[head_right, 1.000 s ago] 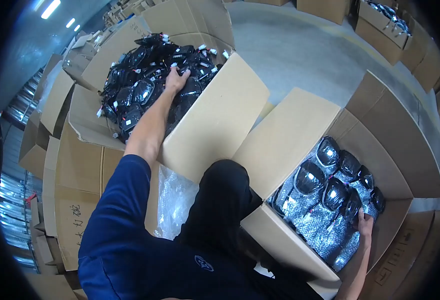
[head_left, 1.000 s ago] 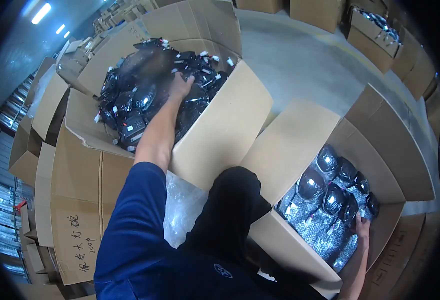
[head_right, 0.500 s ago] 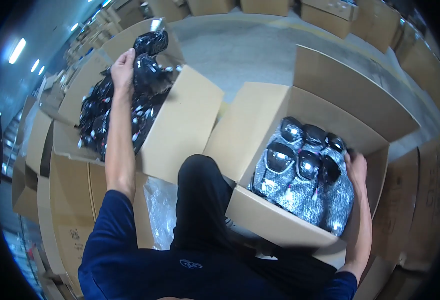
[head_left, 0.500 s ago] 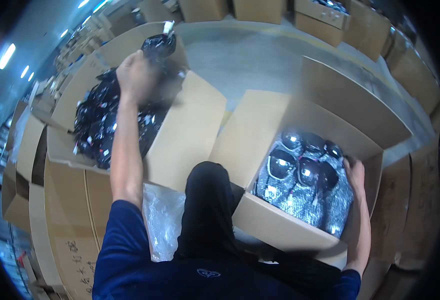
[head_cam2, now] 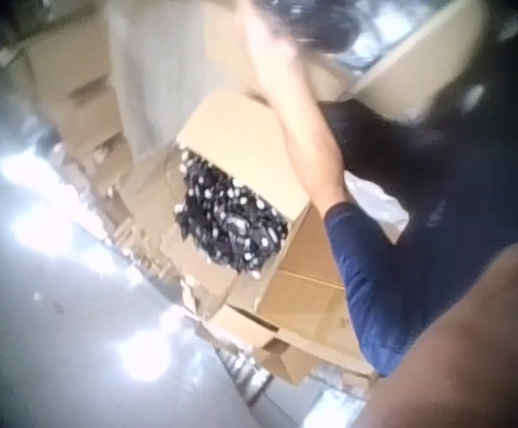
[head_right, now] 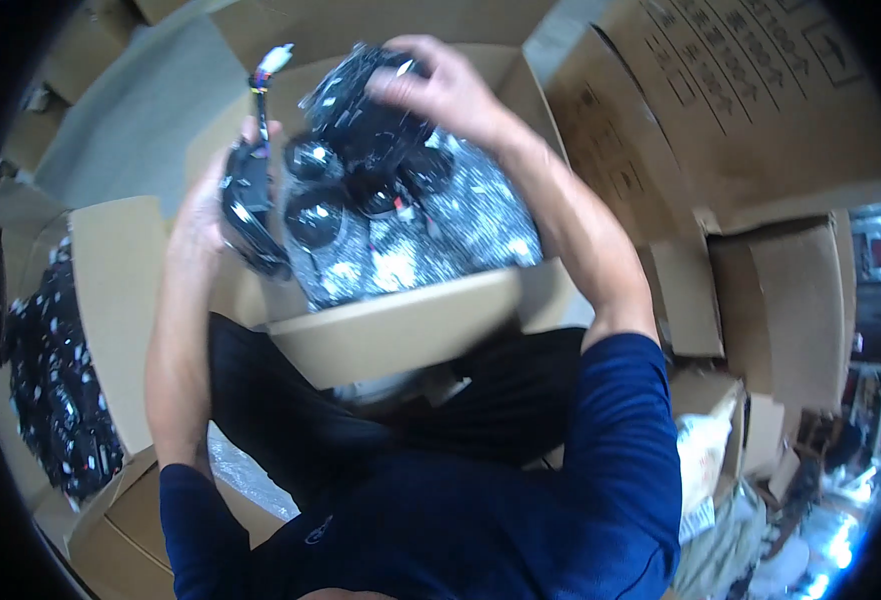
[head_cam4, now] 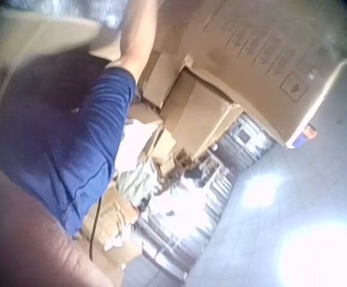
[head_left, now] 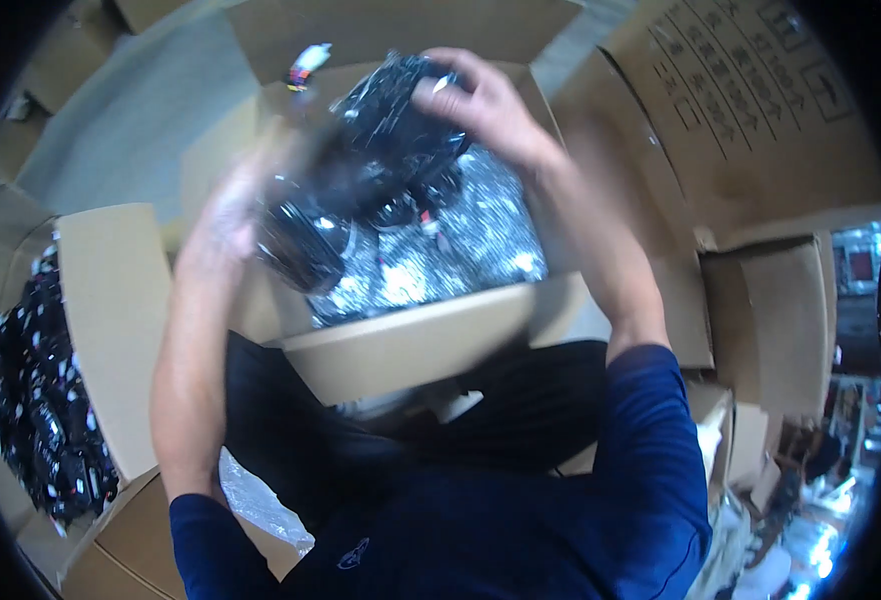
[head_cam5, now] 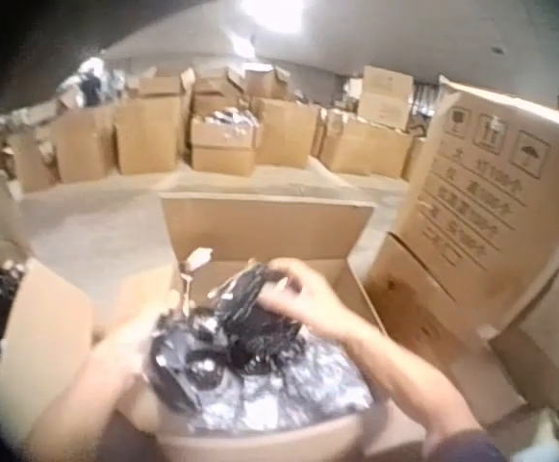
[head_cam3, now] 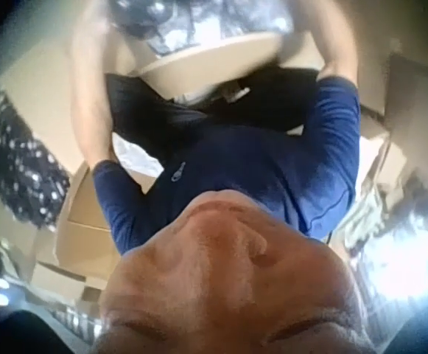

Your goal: The person packs black plastic light housings into a cardboard box by hand, cushioning them with bubble wrap.

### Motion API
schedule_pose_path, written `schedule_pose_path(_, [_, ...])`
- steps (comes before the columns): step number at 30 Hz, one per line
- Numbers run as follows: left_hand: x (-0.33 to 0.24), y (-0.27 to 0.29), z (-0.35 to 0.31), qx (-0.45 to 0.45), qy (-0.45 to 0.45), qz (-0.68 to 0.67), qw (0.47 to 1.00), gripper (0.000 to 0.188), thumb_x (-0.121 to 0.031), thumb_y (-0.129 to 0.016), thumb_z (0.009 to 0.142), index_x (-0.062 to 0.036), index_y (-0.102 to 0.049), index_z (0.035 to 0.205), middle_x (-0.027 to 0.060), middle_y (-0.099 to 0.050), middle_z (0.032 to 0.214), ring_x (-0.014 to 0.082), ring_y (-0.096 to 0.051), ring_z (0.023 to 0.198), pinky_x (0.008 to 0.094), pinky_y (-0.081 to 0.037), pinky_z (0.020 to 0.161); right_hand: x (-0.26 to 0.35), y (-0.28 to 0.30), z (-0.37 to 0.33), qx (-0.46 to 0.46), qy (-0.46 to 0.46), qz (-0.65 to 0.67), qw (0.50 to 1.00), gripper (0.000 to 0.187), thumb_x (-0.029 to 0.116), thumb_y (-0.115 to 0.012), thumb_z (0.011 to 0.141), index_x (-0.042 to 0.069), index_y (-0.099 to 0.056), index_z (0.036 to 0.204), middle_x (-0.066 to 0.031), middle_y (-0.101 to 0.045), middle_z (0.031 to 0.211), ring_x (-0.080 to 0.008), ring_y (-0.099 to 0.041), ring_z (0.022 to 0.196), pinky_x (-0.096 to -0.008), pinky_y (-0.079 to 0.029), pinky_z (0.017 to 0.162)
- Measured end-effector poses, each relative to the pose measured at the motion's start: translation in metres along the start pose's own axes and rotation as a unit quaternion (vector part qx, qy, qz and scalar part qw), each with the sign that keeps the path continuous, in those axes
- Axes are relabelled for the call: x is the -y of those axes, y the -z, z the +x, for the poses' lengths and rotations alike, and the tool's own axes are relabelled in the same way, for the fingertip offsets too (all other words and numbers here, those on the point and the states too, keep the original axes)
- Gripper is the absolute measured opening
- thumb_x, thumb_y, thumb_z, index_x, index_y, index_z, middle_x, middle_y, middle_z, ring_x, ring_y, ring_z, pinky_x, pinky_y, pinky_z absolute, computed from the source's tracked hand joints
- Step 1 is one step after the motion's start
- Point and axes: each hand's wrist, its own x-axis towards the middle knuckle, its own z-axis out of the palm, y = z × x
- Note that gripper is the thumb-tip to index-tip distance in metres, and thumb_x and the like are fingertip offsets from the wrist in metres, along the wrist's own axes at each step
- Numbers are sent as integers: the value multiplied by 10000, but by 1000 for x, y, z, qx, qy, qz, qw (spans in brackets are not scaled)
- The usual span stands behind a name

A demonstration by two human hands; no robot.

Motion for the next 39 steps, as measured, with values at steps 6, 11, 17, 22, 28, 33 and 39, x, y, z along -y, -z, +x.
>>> schedule_pose_path(6, [0,-12,1,-12,11,-61,998,280,-251,-631,1030,0,-684,1140,37,-701,825,90,-678,638,220,-598,540,-173,146,-28,-136,-277,-152,939,556,364,-800,881,-64,-662,1208,-155,-744,1042,-214,-722,913,-372,-588,826])
schedule_pose_path(11, [2,-6,17,-5,15,-66,998,268,-238,-621,1037,4,-683,1132,60,-708,849,116,-688,666,254,-608,568,-247,113,-72,-118,-312,-333,882,576,445,-743,917,-48,-664,1205,-221,-722,1142,-322,-705,1035,-426,-546,916])
schedule_pose_path(17, [10,37,42,-72,-8,-17,997,394,-366,-516,1080,-6,-667,1136,88,-725,1010,204,-703,913,394,-603,867,-185,53,-35,-60,-58,-572,816,466,320,-719,923,-27,-639,1224,-246,-636,1225,-409,-630,1128,-510,-490,1011])
schedule_pose_path(22, [-2,-24,8,-86,-53,-157,982,557,-484,-291,1111,-63,-612,1285,135,-688,1230,270,-683,1114,494,-583,965,-54,-61,-26,135,66,-146,978,1060,378,-910,747,-44,-343,1537,-260,-406,1544,-337,-396,1455,-434,-321,1214])
schedule_pose_path(28, [49,21,49,155,-218,-200,943,375,-271,-410,1116,22,-569,1287,172,-673,1193,291,-687,1072,463,-599,924,26,-135,-19,-51,40,68,996,538,255,-859,853,-2,-601,1249,-62,-723,1067,-135,-671,934,-298,-566,838])
schedule_pose_path(33, [1,48,26,-161,-56,19,985,394,-205,-565,1037,61,-520,1324,161,-620,1260,264,-610,1157,442,-485,1035,18,-80,16,-93,2,-34,995,569,188,-811,889,-26,-534,1338,-118,-709,1099,-165,-684,980,-289,-570,824])
schedule_pose_path(39, [-16,97,31,-226,-102,-8,969,263,-166,-620,963,-47,-604,1197,112,-624,1131,228,-622,999,376,-532,862,-57,-107,-14,266,-251,-17,931,295,132,-727,939,-12,-679,1192,-70,-739,1020,-138,-683,924,-281,-542,883])
